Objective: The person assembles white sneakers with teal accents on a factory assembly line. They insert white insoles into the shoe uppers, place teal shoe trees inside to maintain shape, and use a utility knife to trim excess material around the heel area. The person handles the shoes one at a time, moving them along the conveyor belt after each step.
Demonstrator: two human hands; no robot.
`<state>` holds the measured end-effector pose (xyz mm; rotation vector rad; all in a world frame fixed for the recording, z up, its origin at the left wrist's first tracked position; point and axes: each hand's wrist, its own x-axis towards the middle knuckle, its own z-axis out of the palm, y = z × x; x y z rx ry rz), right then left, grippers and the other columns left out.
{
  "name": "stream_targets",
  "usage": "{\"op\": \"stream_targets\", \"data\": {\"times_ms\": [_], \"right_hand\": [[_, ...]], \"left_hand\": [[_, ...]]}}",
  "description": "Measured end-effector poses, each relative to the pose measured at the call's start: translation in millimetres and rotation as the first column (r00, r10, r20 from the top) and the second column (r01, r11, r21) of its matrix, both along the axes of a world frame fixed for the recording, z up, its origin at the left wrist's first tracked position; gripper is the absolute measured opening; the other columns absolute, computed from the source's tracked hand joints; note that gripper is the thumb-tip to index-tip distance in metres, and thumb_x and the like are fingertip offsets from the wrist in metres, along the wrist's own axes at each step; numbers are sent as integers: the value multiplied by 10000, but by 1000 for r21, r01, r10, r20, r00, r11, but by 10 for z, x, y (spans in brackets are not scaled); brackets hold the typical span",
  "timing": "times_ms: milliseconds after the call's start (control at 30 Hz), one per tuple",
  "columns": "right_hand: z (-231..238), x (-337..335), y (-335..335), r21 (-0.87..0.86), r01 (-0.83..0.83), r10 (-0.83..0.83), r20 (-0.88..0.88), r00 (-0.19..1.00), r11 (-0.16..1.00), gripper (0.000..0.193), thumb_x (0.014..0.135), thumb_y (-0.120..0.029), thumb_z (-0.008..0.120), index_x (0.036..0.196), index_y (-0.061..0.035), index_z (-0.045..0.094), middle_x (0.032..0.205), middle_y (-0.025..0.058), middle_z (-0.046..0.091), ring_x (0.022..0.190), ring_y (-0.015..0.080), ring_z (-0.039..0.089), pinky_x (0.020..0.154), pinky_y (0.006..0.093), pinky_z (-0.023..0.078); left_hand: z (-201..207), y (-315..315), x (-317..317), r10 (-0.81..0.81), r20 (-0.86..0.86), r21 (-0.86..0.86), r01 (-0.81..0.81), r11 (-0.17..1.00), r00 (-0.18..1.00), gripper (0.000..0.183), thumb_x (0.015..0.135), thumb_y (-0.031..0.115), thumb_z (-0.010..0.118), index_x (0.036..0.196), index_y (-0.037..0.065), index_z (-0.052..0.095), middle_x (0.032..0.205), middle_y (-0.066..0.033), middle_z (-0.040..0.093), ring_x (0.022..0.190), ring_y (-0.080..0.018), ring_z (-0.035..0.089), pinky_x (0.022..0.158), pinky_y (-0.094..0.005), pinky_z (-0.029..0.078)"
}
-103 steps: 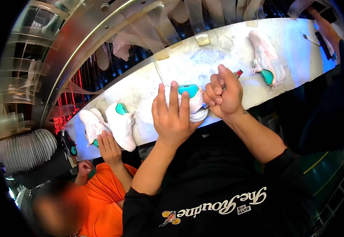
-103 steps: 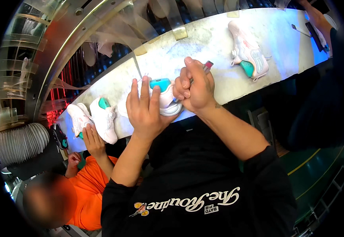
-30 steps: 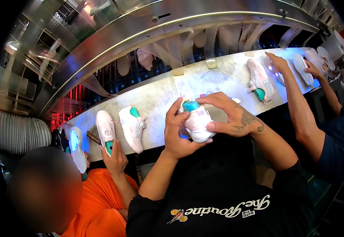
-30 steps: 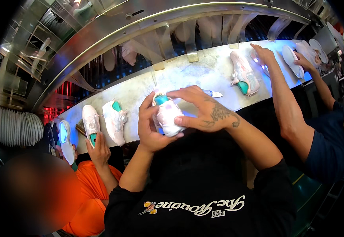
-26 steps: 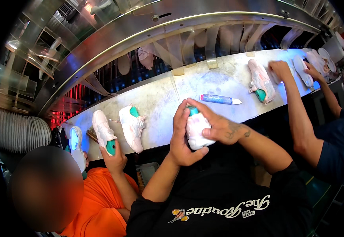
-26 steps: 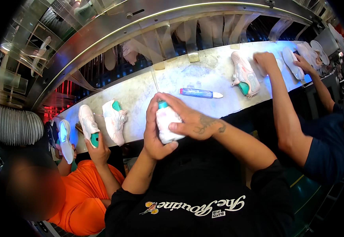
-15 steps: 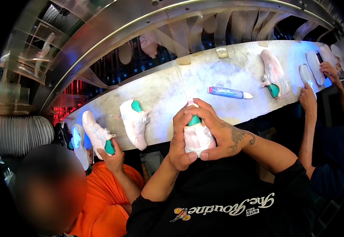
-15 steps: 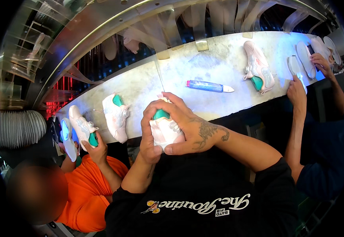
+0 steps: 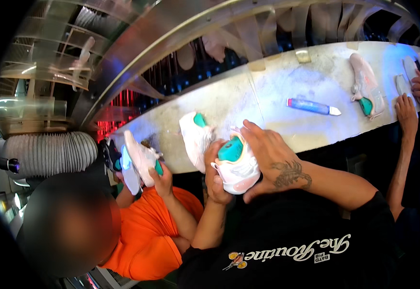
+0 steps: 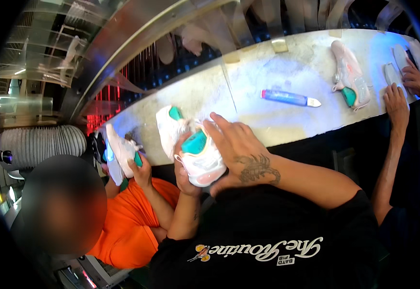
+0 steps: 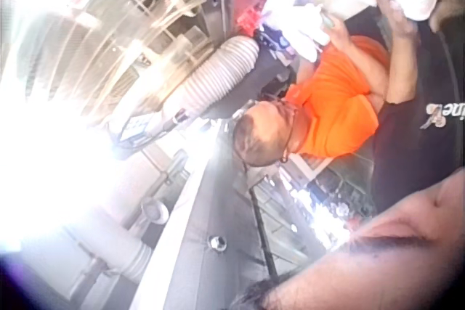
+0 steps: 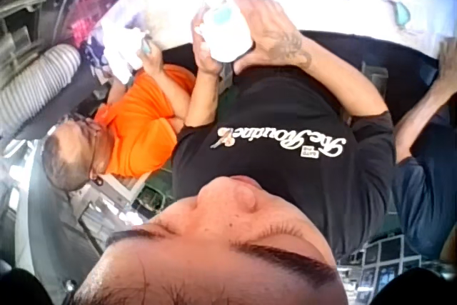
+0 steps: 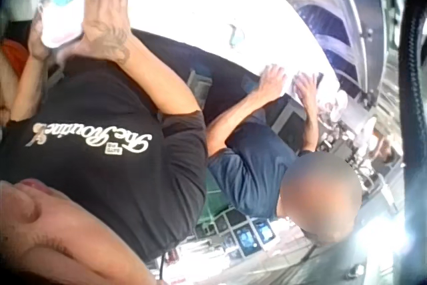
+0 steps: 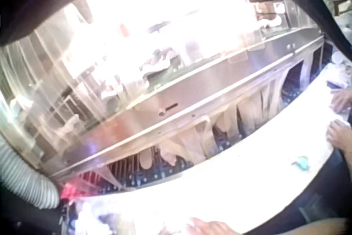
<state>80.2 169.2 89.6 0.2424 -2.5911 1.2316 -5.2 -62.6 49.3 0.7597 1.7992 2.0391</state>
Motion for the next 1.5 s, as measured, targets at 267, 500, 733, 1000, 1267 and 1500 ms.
{"op": "stream_targets", "data": {"times_ms": [267, 500, 733, 1000, 1267, 1500], "right_hand": [[-243, 8, -328, 74, 127, -111, -186, 976, 989, 1043, 755, -311, 902, 1566, 141, 426, 1448, 303, 614, 1240, 431, 655, 1093, 549, 480], [-284, 2, -413, 154, 195, -158, -224, 962, 969, 794, 853, -199, 763, 1516, 146, 495, 1418, 300, 632, 1229, 409, 657, 1075, 547, 484], [-225, -62, -468, 251, 197, -152, -188, 970, 948, 819, 869, -269, 761, 1528, 143, 502, 1379, 288, 653, 1186, 383, 665, 1069, 515, 487], [-363, -184, -161, 121, 18, -14, -34, 999, 993, 1143, 715, -514, 967, 1537, 132, 506, 1200, 224, 729, 1157, 371, 676, 1094, 479, 481], [-398, -38, 320, 91, 93, -69, -237, 969, 992, 909, 825, -461, 925, 1509, 34, 586, 1433, 223, 651, 1315, 402, 611, 1139, 535, 472], [-754, 721, 1204, 295, 618, -632, -59, 773, 729, 374, 938, -201, 824, 1277, -55, 769, 1175, 182, 693, 1117, 382, 641, 998, 500, 524]], "left_hand": [[298, -425, 373, -69, 219, -222, 118, 968, 973, 763, 979, 212, 764, 1604, -90, 449, 1546, -169, 609, 1409, -239, 587, 1212, -382, 428], [173, -521, 302, -49, 194, -237, 95, 967, 980, 670, 963, 134, 719, 1558, -83, 499, 1457, -172, 673, 1302, -237, 668, 1140, -379, 504], [552, -82, 272, 78, 171, -419, 1, 908, 982, 644, 913, 3, 717, 1524, -72, 526, 1375, -151, 716, 1278, -245, 699, 1132, -394, 536], [596, -55, 84, 53, 220, -386, 37, 922, 974, 666, 899, -9, 768, 1520, -67, 536, 1398, -155, 711, 1274, -240, 705, 1127, -401, 547], [630, 119, -118, -23, 81, -534, 63, 843, 996, 624, 931, 158, 918, 1449, -65, 651, 1325, -138, 750, 1227, -206, 703, 1108, -379, 550], [-106, 634, -154, 20, -312, -312, -122, 942, 950, 641, 918, 129, 884, 1464, -89, 631, 1360, -171, 704, 1255, -252, 687, 1131, -388, 525]]}}
